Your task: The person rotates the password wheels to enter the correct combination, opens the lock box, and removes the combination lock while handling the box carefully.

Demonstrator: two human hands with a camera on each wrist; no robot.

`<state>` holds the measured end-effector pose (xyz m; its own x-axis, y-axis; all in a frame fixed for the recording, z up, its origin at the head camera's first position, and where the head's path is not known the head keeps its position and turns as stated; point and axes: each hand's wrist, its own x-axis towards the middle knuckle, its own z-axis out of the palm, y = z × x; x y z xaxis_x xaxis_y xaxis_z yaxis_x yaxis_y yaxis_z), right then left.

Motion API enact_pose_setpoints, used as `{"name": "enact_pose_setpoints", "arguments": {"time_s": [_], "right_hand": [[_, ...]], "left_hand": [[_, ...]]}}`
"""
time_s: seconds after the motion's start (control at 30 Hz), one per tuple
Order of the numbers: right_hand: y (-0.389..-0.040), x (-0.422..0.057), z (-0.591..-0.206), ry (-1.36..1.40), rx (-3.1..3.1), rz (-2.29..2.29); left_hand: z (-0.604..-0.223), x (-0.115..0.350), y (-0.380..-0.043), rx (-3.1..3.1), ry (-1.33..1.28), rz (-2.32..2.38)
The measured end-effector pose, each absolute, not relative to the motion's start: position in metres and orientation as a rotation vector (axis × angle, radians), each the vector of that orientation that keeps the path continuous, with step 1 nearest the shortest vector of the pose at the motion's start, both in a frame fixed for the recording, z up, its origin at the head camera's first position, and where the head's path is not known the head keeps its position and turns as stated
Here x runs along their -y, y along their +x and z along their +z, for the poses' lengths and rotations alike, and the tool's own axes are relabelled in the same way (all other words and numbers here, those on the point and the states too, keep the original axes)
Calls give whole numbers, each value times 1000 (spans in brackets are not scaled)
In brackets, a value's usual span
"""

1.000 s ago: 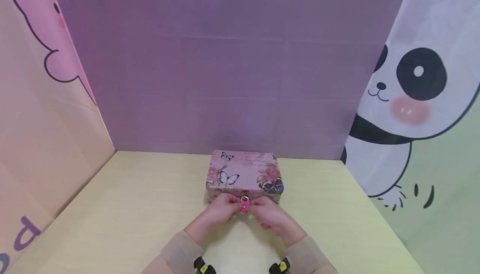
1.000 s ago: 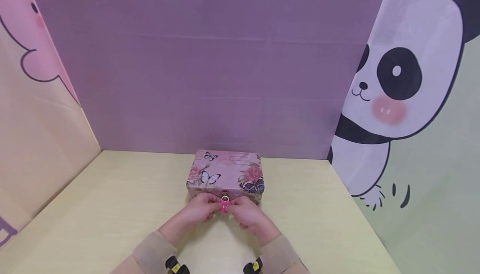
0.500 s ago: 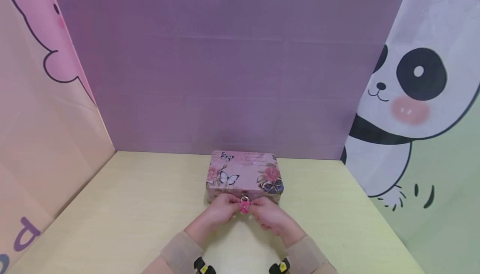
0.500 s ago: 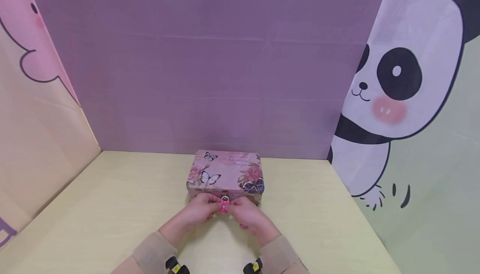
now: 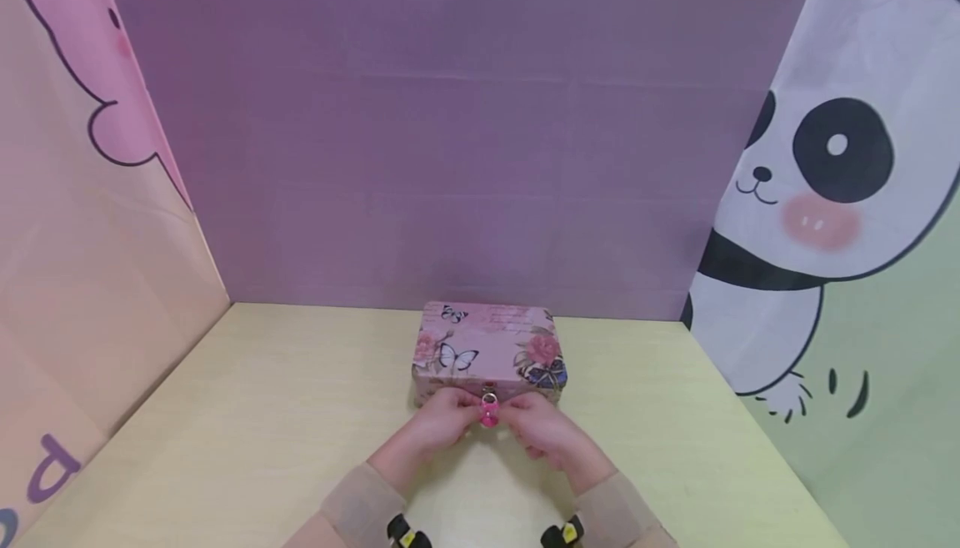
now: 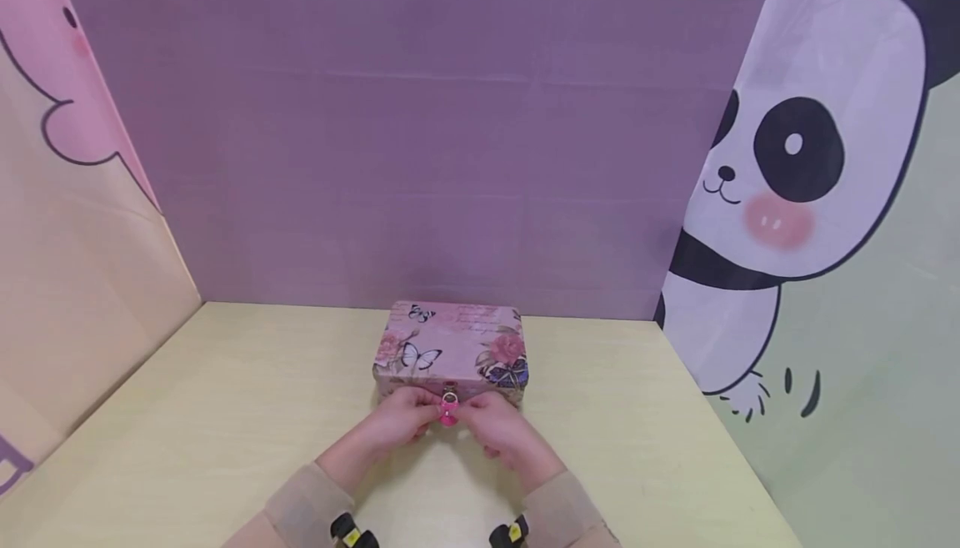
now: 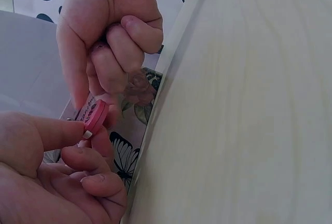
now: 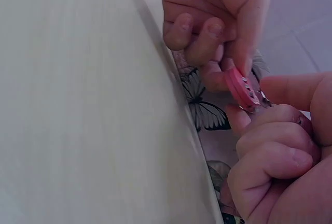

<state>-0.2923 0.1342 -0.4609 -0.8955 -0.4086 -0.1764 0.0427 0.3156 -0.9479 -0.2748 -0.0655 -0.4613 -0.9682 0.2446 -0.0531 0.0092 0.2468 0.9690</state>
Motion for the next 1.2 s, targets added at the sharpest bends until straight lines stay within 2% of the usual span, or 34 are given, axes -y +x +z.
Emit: {"name": "enact_pose_setpoints", "arguments": {"time_s": [0.53,1.2], "right_hand": [[-297,-168,-444,-265,-2237,-1629],[-294,-154,-450,-327,-2262,-1598]], "left_hand": [[-460,65,-273,-2303,211,1817],[-462,65,-276,-2293,198,1822]]}}
